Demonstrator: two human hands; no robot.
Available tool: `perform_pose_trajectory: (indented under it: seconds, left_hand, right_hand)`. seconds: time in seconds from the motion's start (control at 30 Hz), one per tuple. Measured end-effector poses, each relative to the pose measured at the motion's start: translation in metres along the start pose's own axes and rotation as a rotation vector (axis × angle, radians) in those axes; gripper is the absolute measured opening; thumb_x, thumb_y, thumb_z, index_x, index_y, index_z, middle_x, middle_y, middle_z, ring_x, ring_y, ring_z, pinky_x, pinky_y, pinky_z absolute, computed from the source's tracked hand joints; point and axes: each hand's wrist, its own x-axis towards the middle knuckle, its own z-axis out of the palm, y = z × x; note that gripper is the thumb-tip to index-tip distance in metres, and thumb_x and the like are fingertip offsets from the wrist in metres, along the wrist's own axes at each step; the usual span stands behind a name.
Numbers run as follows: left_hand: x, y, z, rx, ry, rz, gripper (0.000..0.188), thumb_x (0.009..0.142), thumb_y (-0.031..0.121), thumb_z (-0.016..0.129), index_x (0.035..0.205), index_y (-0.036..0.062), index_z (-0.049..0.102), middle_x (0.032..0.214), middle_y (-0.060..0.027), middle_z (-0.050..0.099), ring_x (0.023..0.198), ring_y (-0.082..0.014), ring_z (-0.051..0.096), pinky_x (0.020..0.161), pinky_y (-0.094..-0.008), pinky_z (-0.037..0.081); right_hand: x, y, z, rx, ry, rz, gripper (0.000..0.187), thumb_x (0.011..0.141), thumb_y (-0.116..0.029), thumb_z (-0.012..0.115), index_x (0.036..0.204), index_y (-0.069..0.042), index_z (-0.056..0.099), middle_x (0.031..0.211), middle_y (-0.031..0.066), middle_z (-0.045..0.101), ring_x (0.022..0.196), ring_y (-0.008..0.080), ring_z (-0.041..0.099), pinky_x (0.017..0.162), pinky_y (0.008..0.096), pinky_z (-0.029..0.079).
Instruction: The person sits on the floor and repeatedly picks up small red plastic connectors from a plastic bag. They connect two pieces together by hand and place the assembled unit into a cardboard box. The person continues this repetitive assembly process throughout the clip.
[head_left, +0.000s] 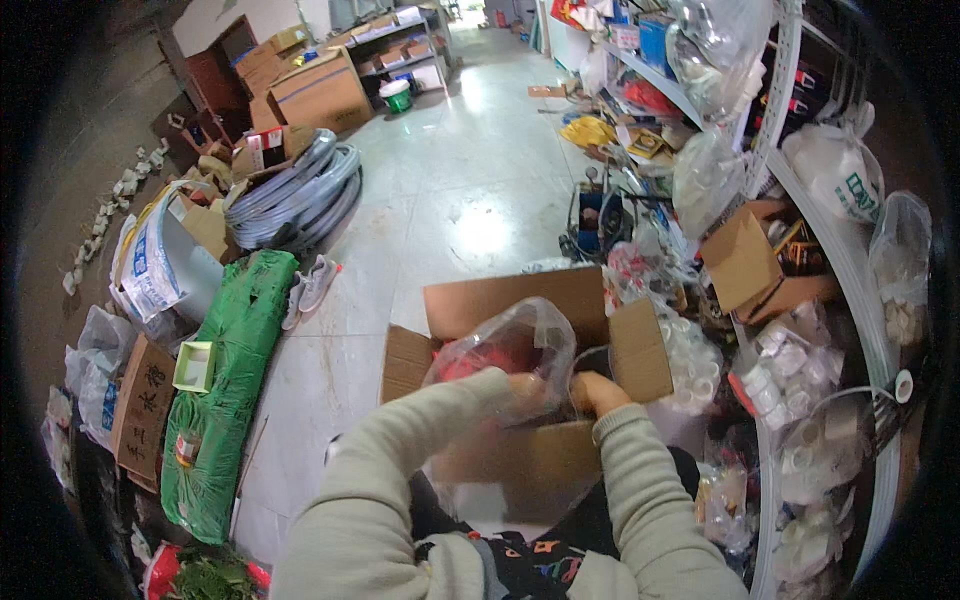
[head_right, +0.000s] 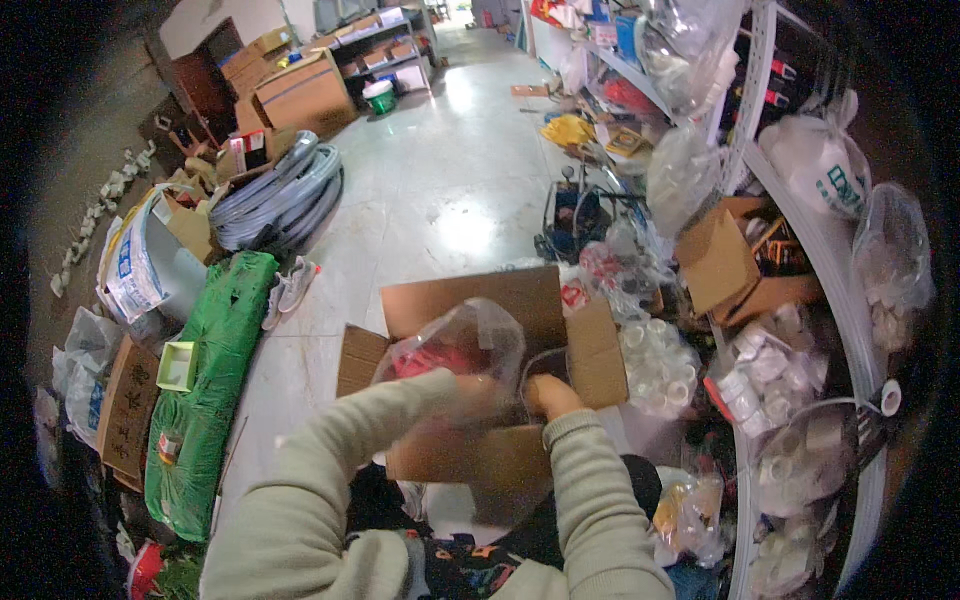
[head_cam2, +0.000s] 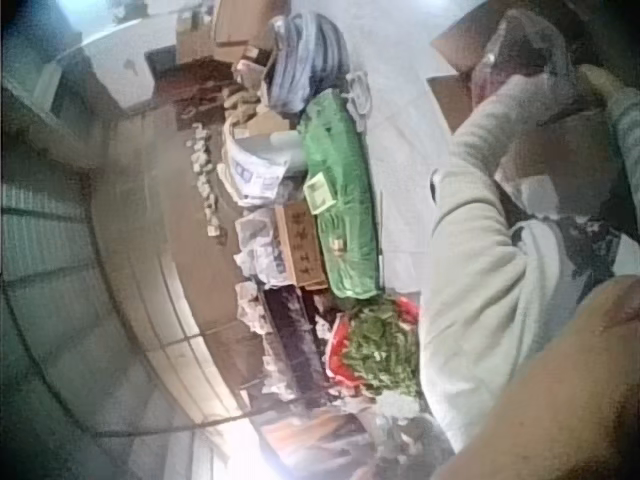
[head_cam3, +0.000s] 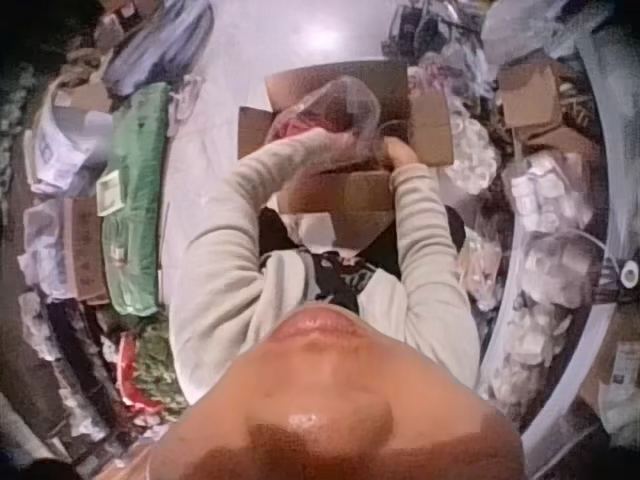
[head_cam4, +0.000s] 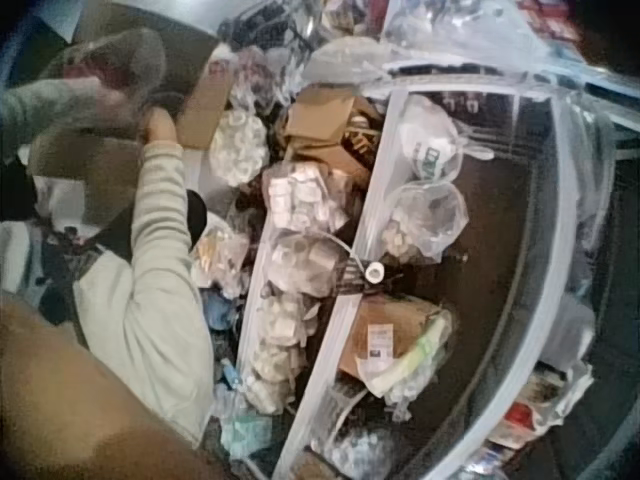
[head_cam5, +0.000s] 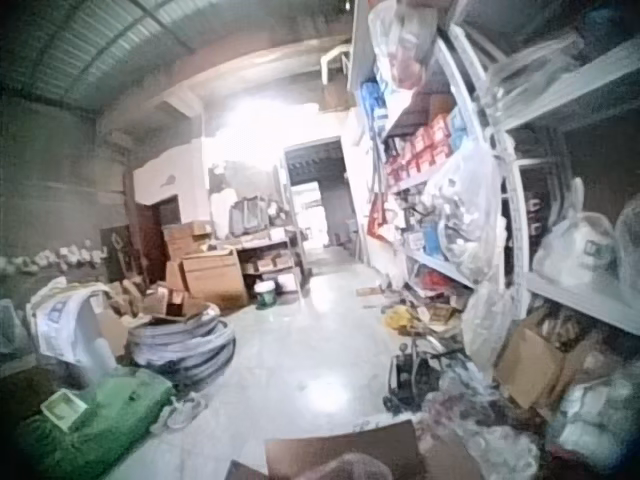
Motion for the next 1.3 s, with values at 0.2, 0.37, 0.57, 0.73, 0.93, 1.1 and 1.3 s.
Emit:
perform_pose_trajectory:
  seconds: [0.2, 0.37, 0.57, 0.73, 0.93, 1.1, 1.3]
  left_hand:
    - [-0.084, -0.011, -0.004, -0.588, 0.439, -0.024, 0.028, 0.086, 0.030, 0.051, 0.089, 0.0040, 0.061, 0.075, -0.0063, 0.061, 0.068, -0.0144, 0.056, 0.063, -0.0296, 0.045]
    - [-0.156, 0.006, -0.016, 0.100, 1.412, 0.025, 0.023, 0.074, 0.017, 0.068, 0.084, 0.0000, 0.057, 0.081, -0.0101, 0.057, 0.067, -0.0185, 0.056, 0.063, -0.0283, 0.045]
    - [-0.161, -0.051, 0.006, -0.725, 0.859, -0.151, 0.027, 0.078, 0.023, 0.064, 0.088, -0.0012, 0.057, 0.074, -0.0043, 0.057, 0.064, -0.0123, 0.052, 0.061, -0.0255, 0.043]
    - [-0.146, 0.015, -0.066, -0.989, 0.859, -0.038, 0.022, 0.082, 0.024, 0.056, 0.079, 0.0021, 0.057, 0.066, 0.0006, 0.050, 0.059, -0.0076, 0.047, 0.053, -0.0221, 0.038]
    - [-0.143, 0.046, -0.149, -0.478, 1.046, 0.369, 0.015, 0.084, 0.020, 0.055, 0.076, 0.0074, 0.054, 0.057, 0.0026, 0.046, 0.046, -0.0078, 0.041, 0.039, -0.0215, 0.029]
    - [-0.179, 0.077, -0.188, -1.047, 0.942, 0.164, 0.021, 0.084, 0.018, 0.054, 0.065, 0.0112, 0.048, 0.052, 0.0025, 0.044, 0.037, -0.0054, 0.035, 0.032, -0.0195, 0.021]
    - [-0.200, 0.003, -0.172, 0.079, 0.791, -0.355, 0.019, 0.084, 0.021, 0.055, 0.087, 0.0030, 0.059, 0.068, 0.0026, 0.049, 0.060, -0.0070, 0.044, 0.052, -0.0241, 0.037]
  right_hand:
    - [-0.030, -0.032, -0.018, 0.063, 0.001, 0.002, 0.021, 0.072, -0.017, 0.058, 0.086, -0.004, 0.066, 0.093, 0.0173, 0.062, 0.084, 0.0317, 0.060, 0.073, 0.0374, 0.048]
    - [0.004, 0.007, -0.011, -0.227, 0.035, -0.096, 0.026, 0.069, -0.021, 0.058, 0.087, -0.003, 0.064, 0.091, 0.0200, 0.061, 0.082, 0.0350, 0.059, 0.069, 0.0382, 0.047]
    - [0.001, -0.015, -0.003, -0.250, 0.078, -0.116, 0.021, 0.068, -0.013, 0.056, 0.083, -0.001, 0.065, 0.089, 0.0210, 0.061, 0.081, 0.0338, 0.060, 0.068, 0.0385, 0.048]
    - [-0.001, 0.000, 0.000, -0.426, 0.040, -0.229, 0.021, 0.068, -0.015, 0.058, 0.082, -0.001, 0.065, 0.094, 0.0192, 0.061, 0.087, 0.0314, 0.060, 0.074, 0.0388, 0.047]
    - [-0.005, -0.004, -0.001, -0.395, 0.068, -0.092, 0.024, 0.068, -0.016, 0.058, 0.086, -0.001, 0.064, 0.094, 0.0215, 0.060, 0.088, 0.0356, 0.058, 0.074, 0.0399, 0.047]
    - [-0.043, -0.041, -0.014, -0.206, 0.093, 0.037, 0.024, 0.066, -0.016, 0.063, 0.087, -0.003, 0.065, 0.095, 0.0210, 0.060, 0.088, 0.0361, 0.058, 0.075, 0.0402, 0.047]
    - [-0.022, -0.016, -0.008, -0.286, 0.094, -0.065, 0.024, 0.070, -0.020, 0.063, 0.086, -0.002, 0.066, 0.090, 0.0209, 0.061, 0.089, 0.0313, 0.060, 0.073, 0.0383, 0.047]
